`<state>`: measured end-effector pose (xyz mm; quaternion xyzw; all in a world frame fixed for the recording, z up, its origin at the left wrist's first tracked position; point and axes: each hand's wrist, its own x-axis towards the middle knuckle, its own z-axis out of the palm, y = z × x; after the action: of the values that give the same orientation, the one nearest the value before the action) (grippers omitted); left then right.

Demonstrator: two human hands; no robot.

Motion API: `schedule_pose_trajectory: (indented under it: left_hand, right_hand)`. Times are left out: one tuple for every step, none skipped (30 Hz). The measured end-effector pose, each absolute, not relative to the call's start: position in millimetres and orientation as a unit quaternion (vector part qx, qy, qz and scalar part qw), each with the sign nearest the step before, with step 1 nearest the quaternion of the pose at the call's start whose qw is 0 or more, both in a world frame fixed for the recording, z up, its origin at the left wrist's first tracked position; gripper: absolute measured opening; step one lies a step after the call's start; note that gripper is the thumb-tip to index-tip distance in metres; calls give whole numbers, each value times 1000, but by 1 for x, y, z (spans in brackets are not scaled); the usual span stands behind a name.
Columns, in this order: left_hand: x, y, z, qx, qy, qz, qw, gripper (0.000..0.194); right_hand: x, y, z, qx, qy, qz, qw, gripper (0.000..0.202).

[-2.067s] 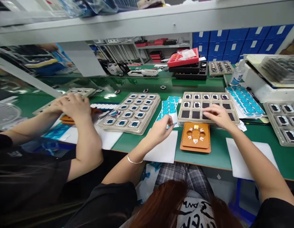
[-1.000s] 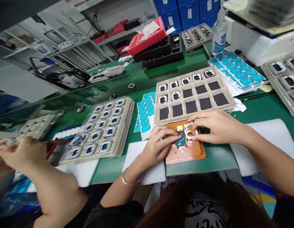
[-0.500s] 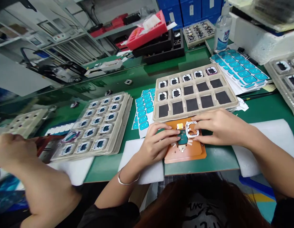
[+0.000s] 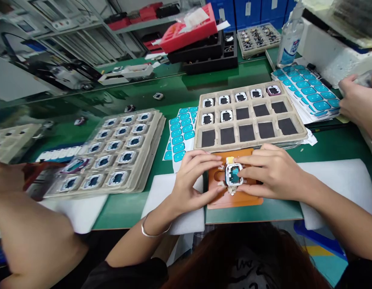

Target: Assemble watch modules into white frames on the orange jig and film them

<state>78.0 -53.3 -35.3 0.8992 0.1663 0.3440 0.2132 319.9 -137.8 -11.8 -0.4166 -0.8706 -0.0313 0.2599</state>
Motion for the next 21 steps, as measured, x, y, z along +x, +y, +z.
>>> schedule_pose_trajectory:
  left_hand:
    - [78,-54,-35,898,180,335,221,46]
    - [79,-55,-35,899,188,324,228,50]
    - [79,-55,-36,900,193,315,233,52]
    - [80,-55,-36,900,195,308,238,52]
    - [80,-55,-37,900,196,306,240,51]
    - [80,-55,-38,900,195,308,240,50]
    - [81,-55,-38,899,194,311,239,49]
    - [81,-55,-39,899,193,314,238,48]
    - [81,-54,-40,898,193,317,236,48]
    - [81,-54,-40,899,193,318,234,47]
    - [81,-53,-40,899,192,317,231,47]
    - [80,-53,-40,901,191,316,227,46]
    - [80,-53,-40,904,190,312,221,46]
    - [80,-53,-41,908,190,307,214,45]
    - [80,-53,-41,911,192,301,208,45]
    - [80,-53,-41,912,195,295,206,45]
    - [80,-53,-42,912,197,291,210,45]
    - [80,-53,-43,910,198,290,220,45]
    - [81,-53,-44,906,195,292,235,46]
    - [81,-53,-45,900,192,299,254,46]
    - [82,-52,-46,892,188,309,272,46]
  right_hand:
    - [317,-137,-14,-419,-870,-31,257,16]
    - [316,-137,-16,-422,-869,-32,255,16]
    - [314,-136,-17,-423,-869,-32,255,16]
    - [314,-136,-19,-422,-869,-31,256,16]
    - [314,-136,-20,-422,-869,-29,256,16]
    - [314,-136,-21,-422,-870,-25,255,17]
    - [314,-136,-21,-423,-870,-21,252,17]
    - [315,-136,-21,-424,-871,-18,248,17]
    - [315,-137,-20,-426,-871,-16,246,17]
    - [315,-137,-20,-426,-871,-15,245,17]
    - [315,-137,-19,-426,-871,-15,244,17]
    - [315,-137,-19,-425,-872,-15,245,17]
    - [314,-137,-19,-423,-872,-15,246,18]
    - [314,-137,-19,-423,-873,-15,245,18]
    - [313,-137,-19,-423,-873,-16,243,19]
    - [313,-137,-19,-425,-872,-18,243,20]
    - [312,-137,-20,-427,-870,-19,245,21]
    - [312,-137,-20,-429,-868,-19,250,21]
    - [311,-137,-19,-432,-864,-17,258,19]
    - [310,-137,-19,-434,-860,-10,268,17]
    - [310,-137,-19,-437,-855,0,278,14]
